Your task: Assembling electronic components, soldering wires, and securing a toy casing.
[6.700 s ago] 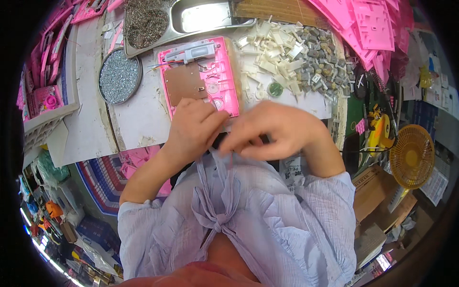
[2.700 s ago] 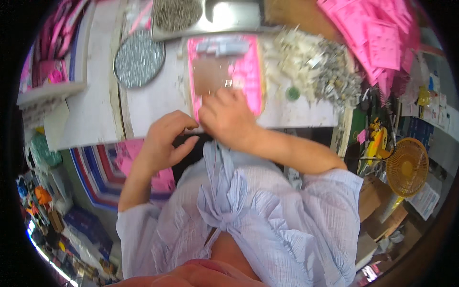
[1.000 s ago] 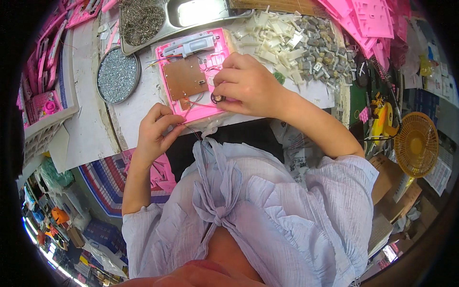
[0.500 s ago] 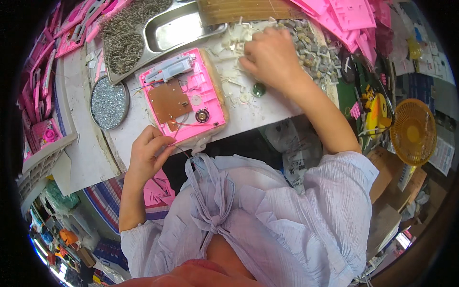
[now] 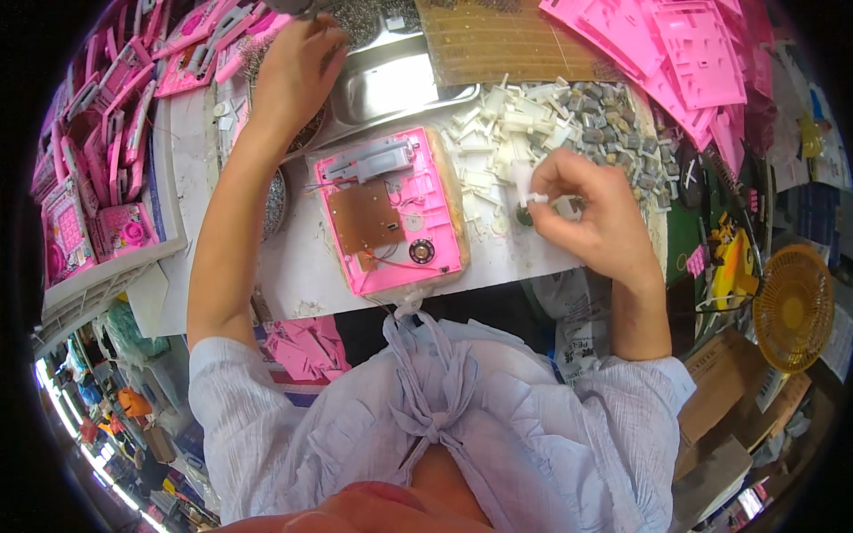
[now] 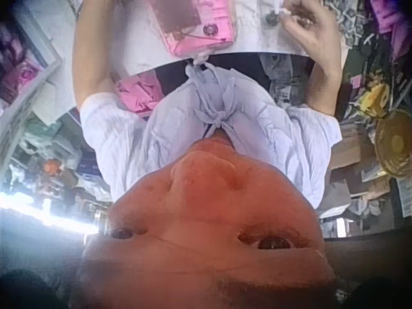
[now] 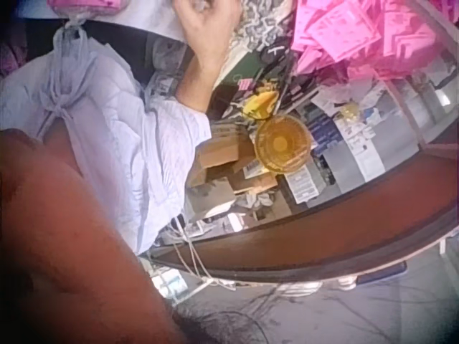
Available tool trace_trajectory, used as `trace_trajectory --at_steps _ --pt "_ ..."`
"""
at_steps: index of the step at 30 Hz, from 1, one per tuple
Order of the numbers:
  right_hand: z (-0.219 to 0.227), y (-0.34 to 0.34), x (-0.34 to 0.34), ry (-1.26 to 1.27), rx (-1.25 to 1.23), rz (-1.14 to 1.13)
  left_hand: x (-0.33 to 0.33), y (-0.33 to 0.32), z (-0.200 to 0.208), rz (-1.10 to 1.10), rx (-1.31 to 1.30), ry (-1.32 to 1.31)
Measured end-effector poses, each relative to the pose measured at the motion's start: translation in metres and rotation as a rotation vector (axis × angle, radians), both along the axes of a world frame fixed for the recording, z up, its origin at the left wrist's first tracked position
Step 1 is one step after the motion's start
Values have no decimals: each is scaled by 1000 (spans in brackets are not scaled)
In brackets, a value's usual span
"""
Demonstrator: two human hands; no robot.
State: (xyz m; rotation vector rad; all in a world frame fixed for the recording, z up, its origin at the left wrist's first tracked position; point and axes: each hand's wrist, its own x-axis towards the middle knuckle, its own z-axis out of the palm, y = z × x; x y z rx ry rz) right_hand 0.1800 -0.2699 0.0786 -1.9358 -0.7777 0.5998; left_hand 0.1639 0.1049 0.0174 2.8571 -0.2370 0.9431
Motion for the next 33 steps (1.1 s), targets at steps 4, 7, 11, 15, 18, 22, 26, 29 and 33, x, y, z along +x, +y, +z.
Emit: trace_trajectory --at_steps 4,7,11,15,18,22,26,29,33 --pt "-12 -8 -1 -24 16 -20 42 -1 -22 190 68 48" --pt "-17 -10 -2 -15 16 -34 53 -5 -8 155 11 106" --pt "-20 -1 -1 54 -12 -24 56 9 -13 77 14 62" --pt "-31 -4 2 79 -48 -34 52 18 -14 38 28 16" --pt "-32 -3 8 43 -109 -11 42 15 -12 54 -9 -41" --pt "-27 2 6 -20 -160 -71 37 -48 -5 60 66 179" --pt "-18 22 1 -40 -123 -18 47 -74 -48 19 6 264" --pt "-17 30 -4 -9 -34 -5 50 -73 -46 3 6 350" --pt "-17 21 -10 -64 4 -18 17 -52 -16 -32 -12 314"
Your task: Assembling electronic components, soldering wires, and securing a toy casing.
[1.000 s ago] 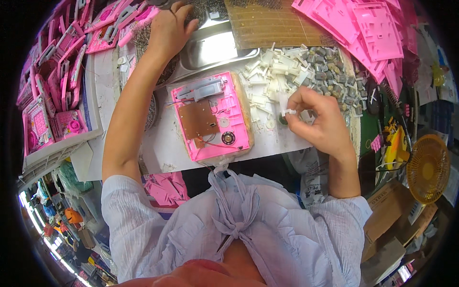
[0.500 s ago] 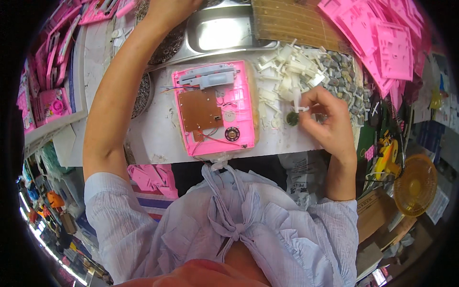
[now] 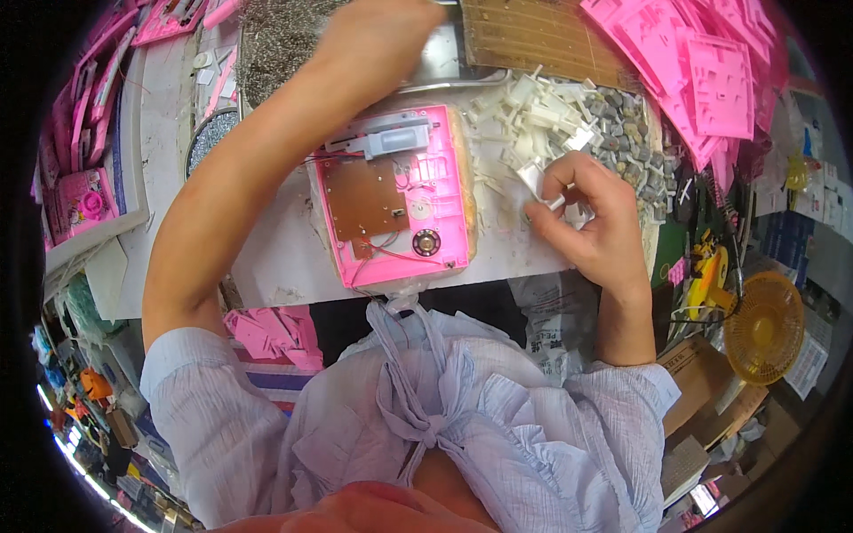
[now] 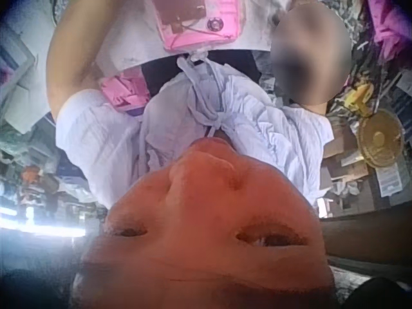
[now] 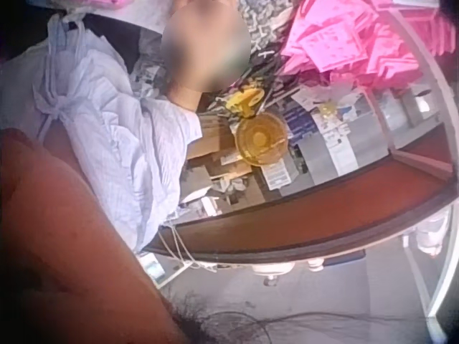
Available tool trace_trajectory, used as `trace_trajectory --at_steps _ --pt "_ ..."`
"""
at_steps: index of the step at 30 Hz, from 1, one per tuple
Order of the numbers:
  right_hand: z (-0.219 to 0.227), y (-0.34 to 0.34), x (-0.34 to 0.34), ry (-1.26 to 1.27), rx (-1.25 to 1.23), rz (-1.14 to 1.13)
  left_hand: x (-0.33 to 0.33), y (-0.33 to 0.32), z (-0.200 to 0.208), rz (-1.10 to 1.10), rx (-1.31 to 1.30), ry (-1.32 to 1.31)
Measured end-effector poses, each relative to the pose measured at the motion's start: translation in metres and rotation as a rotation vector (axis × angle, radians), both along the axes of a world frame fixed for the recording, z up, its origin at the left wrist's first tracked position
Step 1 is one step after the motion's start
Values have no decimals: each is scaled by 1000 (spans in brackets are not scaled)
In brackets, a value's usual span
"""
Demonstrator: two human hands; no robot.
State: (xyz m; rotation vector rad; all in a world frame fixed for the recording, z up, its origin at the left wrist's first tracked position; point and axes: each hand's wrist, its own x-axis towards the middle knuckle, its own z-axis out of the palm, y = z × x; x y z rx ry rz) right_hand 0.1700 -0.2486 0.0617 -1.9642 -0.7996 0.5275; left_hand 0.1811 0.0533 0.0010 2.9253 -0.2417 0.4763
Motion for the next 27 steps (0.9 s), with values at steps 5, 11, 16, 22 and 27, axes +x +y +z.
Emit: trace_trajectory --at_steps 5,11,16,22,27 --pt "1 -3 -23 -189 156 39 -125 -28 64 9 -886 370" --pt "-6 12 -26 -276 276 363 -198 -71 42 122 -1736 607" --pt "-11 12 -31 -310 287 388 -205 -80 27 110 -1985 656" --pt "-10 9 -34 -429 262 421 -201 -86 26 120 -1994 718" --pt "-18 0 -28 -240 311 441 -178 -82 37 98 -1285 577"
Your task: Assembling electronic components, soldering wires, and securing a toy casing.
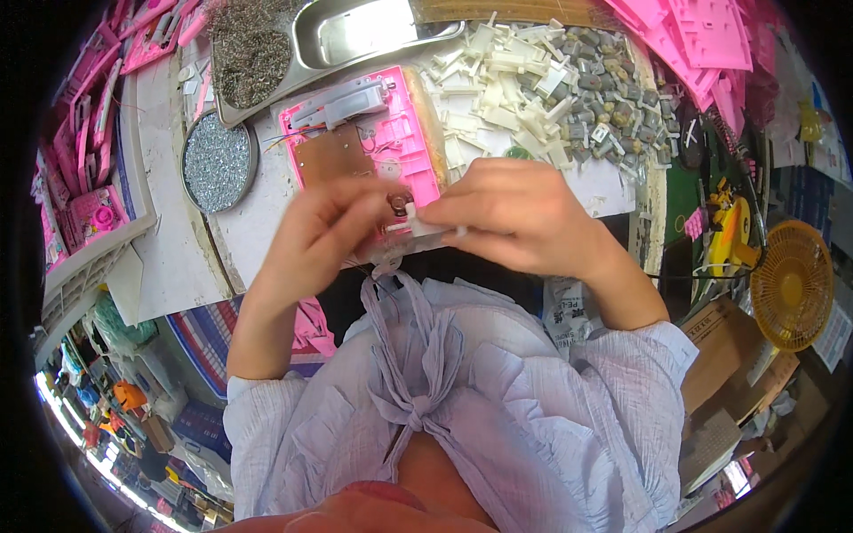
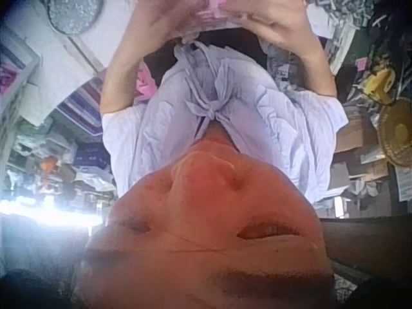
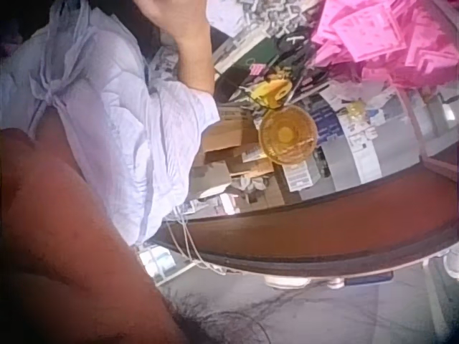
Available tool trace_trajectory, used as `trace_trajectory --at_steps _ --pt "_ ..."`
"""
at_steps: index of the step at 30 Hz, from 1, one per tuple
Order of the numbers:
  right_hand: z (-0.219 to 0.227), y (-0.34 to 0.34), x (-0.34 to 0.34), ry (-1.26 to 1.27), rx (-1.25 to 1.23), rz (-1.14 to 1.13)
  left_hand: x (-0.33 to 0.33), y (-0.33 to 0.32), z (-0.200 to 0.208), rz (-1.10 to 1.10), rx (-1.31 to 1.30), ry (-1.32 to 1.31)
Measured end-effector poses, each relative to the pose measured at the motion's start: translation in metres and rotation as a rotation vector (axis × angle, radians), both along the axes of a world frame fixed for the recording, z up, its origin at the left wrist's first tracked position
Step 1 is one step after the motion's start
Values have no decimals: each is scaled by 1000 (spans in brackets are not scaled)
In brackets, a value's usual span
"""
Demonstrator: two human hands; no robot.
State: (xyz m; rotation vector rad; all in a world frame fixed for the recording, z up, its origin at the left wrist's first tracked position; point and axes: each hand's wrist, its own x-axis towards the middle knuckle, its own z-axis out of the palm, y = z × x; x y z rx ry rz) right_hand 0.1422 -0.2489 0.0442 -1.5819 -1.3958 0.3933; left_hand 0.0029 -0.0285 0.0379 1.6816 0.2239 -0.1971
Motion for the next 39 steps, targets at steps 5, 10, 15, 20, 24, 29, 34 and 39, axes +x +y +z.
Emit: trace_trajectory --at_steps 5,10,15,20,24,29,34,39 --pt "-3 -13 3 176 -7 -77 53 -7 -18 -127 963 -120" --pt "-3 -32 5 197 8 -180 48 1 -23 -21 753 -309" --pt "-12 -36 6 272 -20 -264 42 -2 -24 -128 819 -431" --pt "-8 -34 9 219 -50 -262 55 -3 -23 -188 878 -377" --pt "-6 -36 11 176 -97 -264 66 -1 -18 -334 1027 -319" --pt "-10 -35 1 185 -112 -383 61 -4 -16 -372 1095 -380" --pt "-24 -11 4 -10 -57 -272 29 27 -14 55 662 -357" --pt "-29 21 14 -243 -115 -240 14 19 -38 277 590 -520"
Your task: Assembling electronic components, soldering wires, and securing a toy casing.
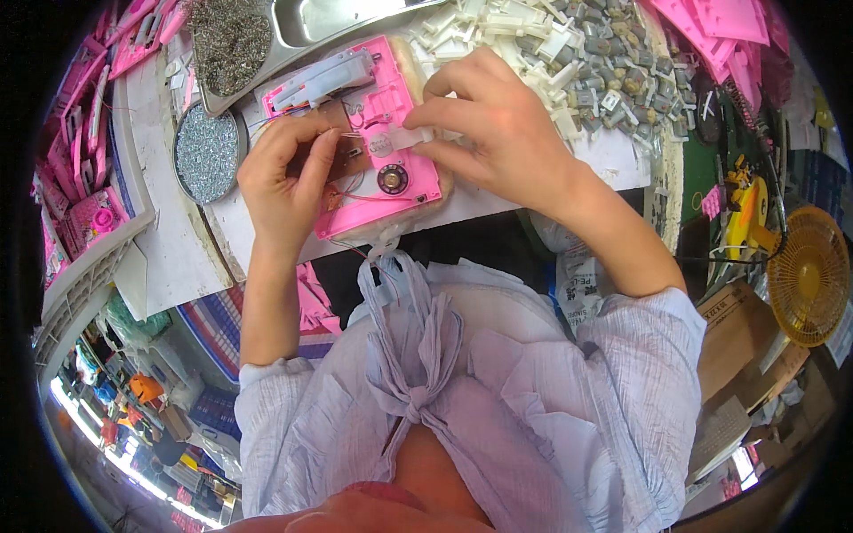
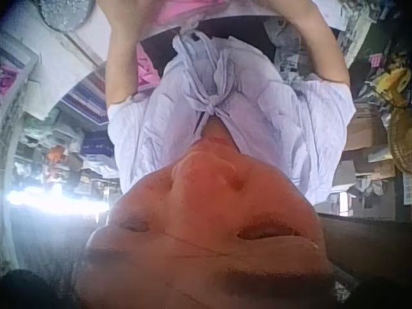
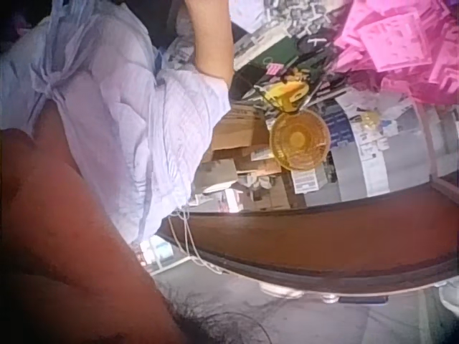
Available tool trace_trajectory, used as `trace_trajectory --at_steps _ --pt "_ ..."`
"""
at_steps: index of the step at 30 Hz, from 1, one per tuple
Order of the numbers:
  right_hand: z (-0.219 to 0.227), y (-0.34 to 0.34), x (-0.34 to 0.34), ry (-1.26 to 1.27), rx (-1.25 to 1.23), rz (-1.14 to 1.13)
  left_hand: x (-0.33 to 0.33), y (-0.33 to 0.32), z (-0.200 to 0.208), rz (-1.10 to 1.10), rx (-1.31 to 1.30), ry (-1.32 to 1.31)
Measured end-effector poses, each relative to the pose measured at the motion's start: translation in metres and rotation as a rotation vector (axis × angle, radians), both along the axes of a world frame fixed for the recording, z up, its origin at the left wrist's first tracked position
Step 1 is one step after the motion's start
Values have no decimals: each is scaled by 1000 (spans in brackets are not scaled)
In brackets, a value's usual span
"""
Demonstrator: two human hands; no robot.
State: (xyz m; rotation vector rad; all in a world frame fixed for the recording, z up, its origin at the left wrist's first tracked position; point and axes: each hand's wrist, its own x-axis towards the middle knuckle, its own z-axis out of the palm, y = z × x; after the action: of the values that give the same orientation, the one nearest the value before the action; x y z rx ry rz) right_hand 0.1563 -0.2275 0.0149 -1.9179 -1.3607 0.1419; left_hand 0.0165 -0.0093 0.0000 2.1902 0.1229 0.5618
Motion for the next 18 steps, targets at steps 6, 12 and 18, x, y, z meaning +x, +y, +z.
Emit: trace_trajectory --at_steps 6,12,18 --pt "9 18 3 -179 -10 125 1 -6 -6 24 -23 -29" --pt "1 29 21 -168 83 339 -1 -10 -8 64 -4 -20" --pt "-38 19 5 133 167 190 1 -9 -14 60 68 -99"
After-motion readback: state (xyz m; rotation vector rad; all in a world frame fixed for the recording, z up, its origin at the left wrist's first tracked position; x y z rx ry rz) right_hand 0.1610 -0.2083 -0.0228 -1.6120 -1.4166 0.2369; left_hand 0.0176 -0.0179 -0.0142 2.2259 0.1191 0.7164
